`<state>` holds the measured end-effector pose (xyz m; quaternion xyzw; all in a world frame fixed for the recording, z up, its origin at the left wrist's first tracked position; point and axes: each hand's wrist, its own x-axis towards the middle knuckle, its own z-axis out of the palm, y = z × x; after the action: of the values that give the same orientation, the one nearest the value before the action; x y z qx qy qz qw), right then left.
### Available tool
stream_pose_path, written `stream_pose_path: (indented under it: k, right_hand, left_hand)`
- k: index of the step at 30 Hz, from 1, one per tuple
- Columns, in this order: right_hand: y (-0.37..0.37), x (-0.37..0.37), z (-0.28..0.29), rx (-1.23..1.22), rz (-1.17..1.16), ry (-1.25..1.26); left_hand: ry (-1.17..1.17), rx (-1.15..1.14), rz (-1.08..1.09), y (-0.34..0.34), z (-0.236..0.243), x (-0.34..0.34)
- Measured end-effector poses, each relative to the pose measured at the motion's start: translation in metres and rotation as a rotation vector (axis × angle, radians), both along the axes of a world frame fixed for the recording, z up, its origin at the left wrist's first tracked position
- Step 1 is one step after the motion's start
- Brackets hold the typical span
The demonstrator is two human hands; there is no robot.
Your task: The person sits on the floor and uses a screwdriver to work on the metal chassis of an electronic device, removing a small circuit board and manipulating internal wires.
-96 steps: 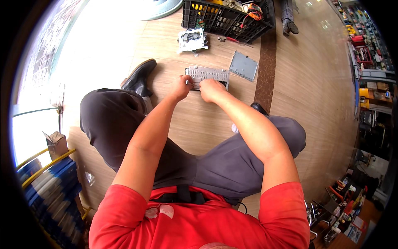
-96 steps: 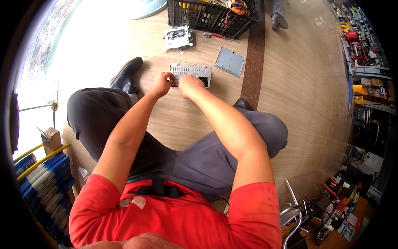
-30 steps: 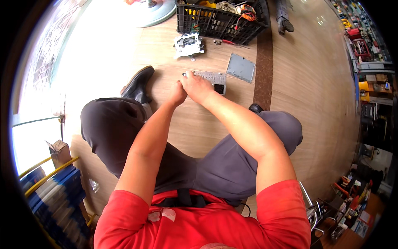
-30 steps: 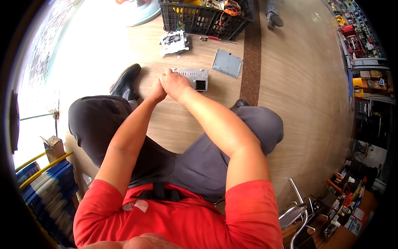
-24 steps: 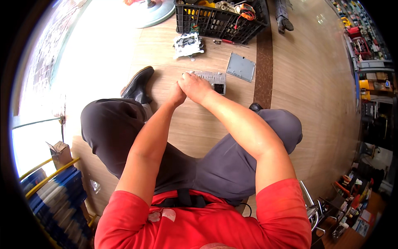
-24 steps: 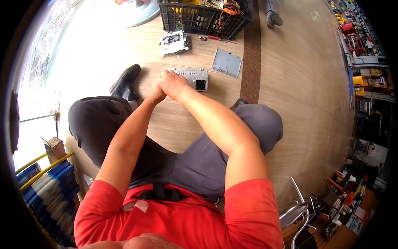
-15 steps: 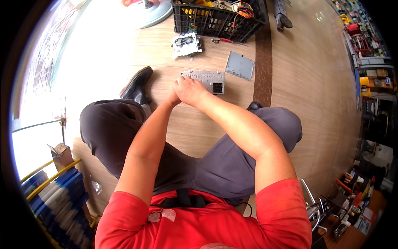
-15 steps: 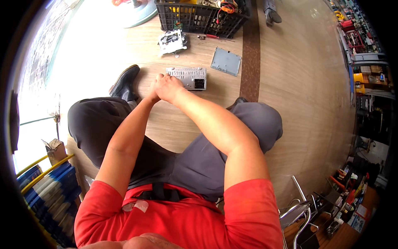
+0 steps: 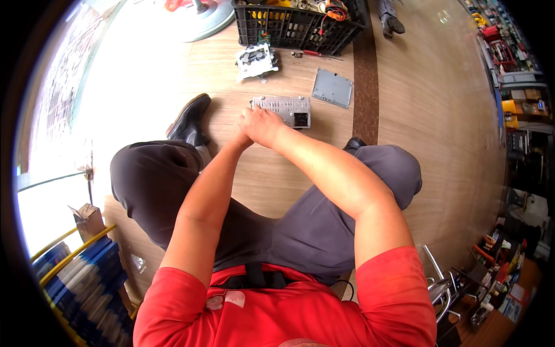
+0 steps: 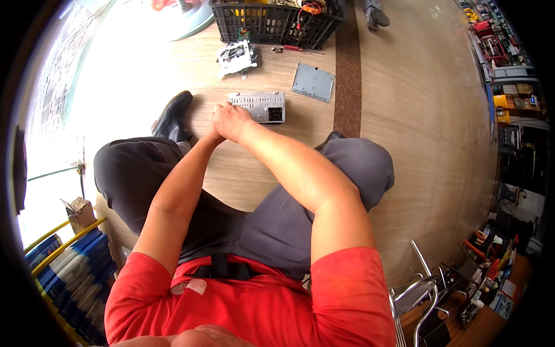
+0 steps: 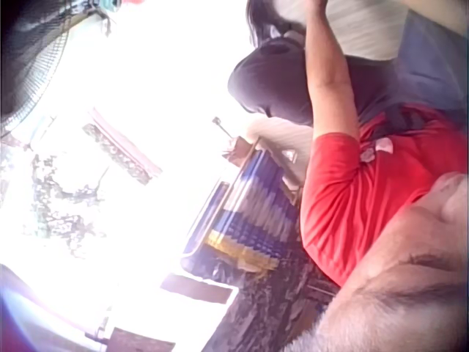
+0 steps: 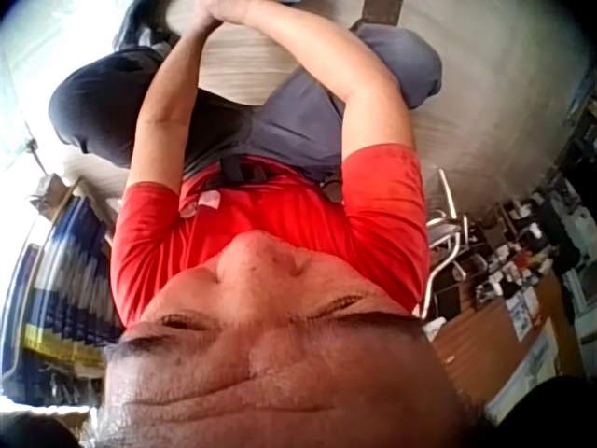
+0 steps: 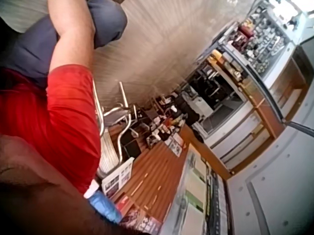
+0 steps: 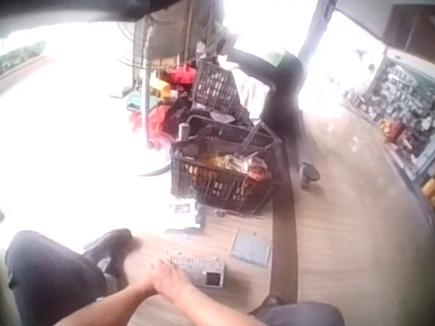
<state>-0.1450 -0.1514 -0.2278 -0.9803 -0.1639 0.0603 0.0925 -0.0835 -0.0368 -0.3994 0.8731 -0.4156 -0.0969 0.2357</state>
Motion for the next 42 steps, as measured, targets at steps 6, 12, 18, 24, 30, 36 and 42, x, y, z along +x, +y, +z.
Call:
stream_pose_path:
  k: [6,12,18,24,30,36,42]
  right_hand:
    - [0.007,0.004,0.003,-0.118,-0.362,0.187]
    - [0.005,0.001,0.004,-0.103,-0.213,0.037]
    - [0.007,-0.002,0.000,0.049,-0.171,0.021]
    - [0.012,0.000,0.006,-0.050,-0.304,0.124]
    - [0.009,0.002,0.011,-0.065,-0.189,0.148]
    - [0.005,-0.003,0.003,-0.079,-0.108,0.025]
    - [0.011,-0.001,0.010,-0.127,-0.316,0.220]
  left_hand:
    - [0.117,-0.172,0.049,-0.004,0.035,-0.007]
    - [0.037,-0.089,0.004,-0.006,0.008,0.002]
    - [0.103,-0.090,0.089,-0.001,0.019,-0.005]
    - [0.007,-0.091,-0.053,-0.006,0.045,-0.006]
    - [0.065,-0.094,0.042,-0.003,0.015,-0.005]
    - [0.003,-0.039,0.022,-0.005,0.003,-0.001]
    - [0.013,-0.159,0.019,-0.004,0.034,-0.007]
